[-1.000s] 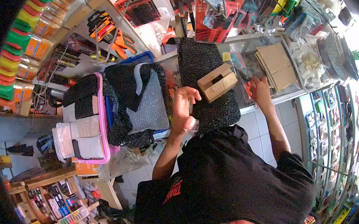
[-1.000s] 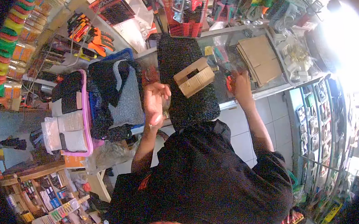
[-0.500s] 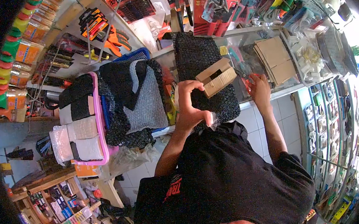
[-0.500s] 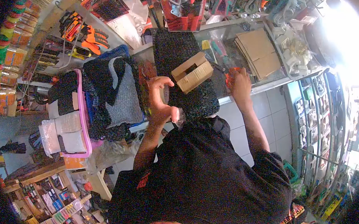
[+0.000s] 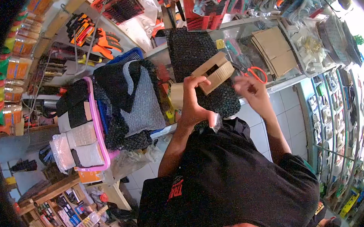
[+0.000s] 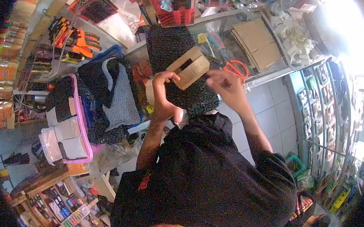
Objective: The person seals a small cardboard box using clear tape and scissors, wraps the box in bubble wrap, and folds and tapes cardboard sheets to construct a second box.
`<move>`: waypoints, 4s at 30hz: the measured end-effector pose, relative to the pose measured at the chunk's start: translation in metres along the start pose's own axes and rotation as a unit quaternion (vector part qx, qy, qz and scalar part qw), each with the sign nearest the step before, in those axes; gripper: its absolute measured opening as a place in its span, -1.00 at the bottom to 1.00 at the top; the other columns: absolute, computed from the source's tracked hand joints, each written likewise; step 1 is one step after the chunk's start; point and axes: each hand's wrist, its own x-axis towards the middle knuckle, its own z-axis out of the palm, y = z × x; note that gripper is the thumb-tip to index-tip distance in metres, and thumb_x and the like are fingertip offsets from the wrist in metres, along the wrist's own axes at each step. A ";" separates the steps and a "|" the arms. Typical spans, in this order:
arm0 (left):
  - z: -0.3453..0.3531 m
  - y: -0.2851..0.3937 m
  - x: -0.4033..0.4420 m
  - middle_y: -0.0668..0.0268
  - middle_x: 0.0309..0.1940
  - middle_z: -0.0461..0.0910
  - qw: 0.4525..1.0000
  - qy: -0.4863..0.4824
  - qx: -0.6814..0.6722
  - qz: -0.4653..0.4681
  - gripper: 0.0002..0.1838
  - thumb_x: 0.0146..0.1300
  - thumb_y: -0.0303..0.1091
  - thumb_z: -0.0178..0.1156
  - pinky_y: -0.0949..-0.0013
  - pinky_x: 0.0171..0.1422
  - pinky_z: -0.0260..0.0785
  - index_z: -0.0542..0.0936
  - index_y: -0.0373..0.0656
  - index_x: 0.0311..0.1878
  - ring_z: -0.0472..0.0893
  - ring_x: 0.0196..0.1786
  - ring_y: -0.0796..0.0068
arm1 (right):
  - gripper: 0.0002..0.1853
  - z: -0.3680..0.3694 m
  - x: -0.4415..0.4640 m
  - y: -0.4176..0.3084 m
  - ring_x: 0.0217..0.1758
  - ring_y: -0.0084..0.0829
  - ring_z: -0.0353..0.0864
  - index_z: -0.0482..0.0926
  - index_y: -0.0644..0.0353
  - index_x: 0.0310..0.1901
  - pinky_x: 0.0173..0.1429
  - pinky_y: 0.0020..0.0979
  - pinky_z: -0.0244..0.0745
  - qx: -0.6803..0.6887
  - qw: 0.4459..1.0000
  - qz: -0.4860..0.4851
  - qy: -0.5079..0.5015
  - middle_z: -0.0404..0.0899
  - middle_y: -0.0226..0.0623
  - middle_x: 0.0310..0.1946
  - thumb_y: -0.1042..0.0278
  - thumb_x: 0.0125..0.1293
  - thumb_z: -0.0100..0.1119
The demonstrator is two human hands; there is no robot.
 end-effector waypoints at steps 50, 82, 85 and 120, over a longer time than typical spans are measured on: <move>0.069 -0.031 0.026 -0.09 0.58 0.17 0.863 -0.166 0.477 -0.030 -0.22 0.45 -0.01 0.16 -0.26 0.64 -0.01 0.23 -0.32 0.56 0.18 0.62 -0.14 | -0.71 -0.030 0.058 -0.007 0.00 -0.46 0.75 0.45 0.17 0.15 0.05 -0.48 0.62 0.382 0.919 0.091 0.035 0.74 -0.20 0.00 0.39 0.50 0.26; 0.070 -0.025 0.027 -0.13 0.52 0.24 0.904 -0.122 0.409 -0.027 -0.08 0.25 0.21 0.34 -0.30 0.55 0.07 0.31 -0.15 0.52 0.28 0.49 -0.25 | -0.77 -0.015 0.087 0.036 -0.27 -0.70 0.60 0.52 0.03 0.08 -0.19 -0.62 0.54 0.410 0.893 0.183 -0.026 0.73 -0.32 0.08 0.17 0.55 0.21; 0.070 -0.023 0.028 -0.13 0.51 0.25 0.903 -0.120 0.413 -0.022 -0.14 0.27 0.20 0.32 -0.32 0.54 0.08 0.36 -0.10 0.51 0.28 0.48 -0.25 | -0.76 -0.014 0.087 0.038 -0.27 -0.71 0.60 0.52 0.05 0.10 -0.20 -0.62 0.54 0.413 0.893 0.174 -0.031 0.74 -0.32 0.08 0.18 0.54 0.22; 0.071 -0.024 0.030 -0.09 0.49 0.26 0.901 -0.112 0.419 -0.015 -0.15 0.24 0.24 0.32 -0.29 0.50 0.13 0.43 -0.15 0.43 0.29 0.46 -0.20 | -0.63 0.013 0.110 0.059 -0.54 -0.72 0.45 0.40 0.05 0.06 -0.59 -0.62 0.07 0.302 0.929 0.211 0.021 0.60 -0.51 -0.44 0.34 0.38 0.42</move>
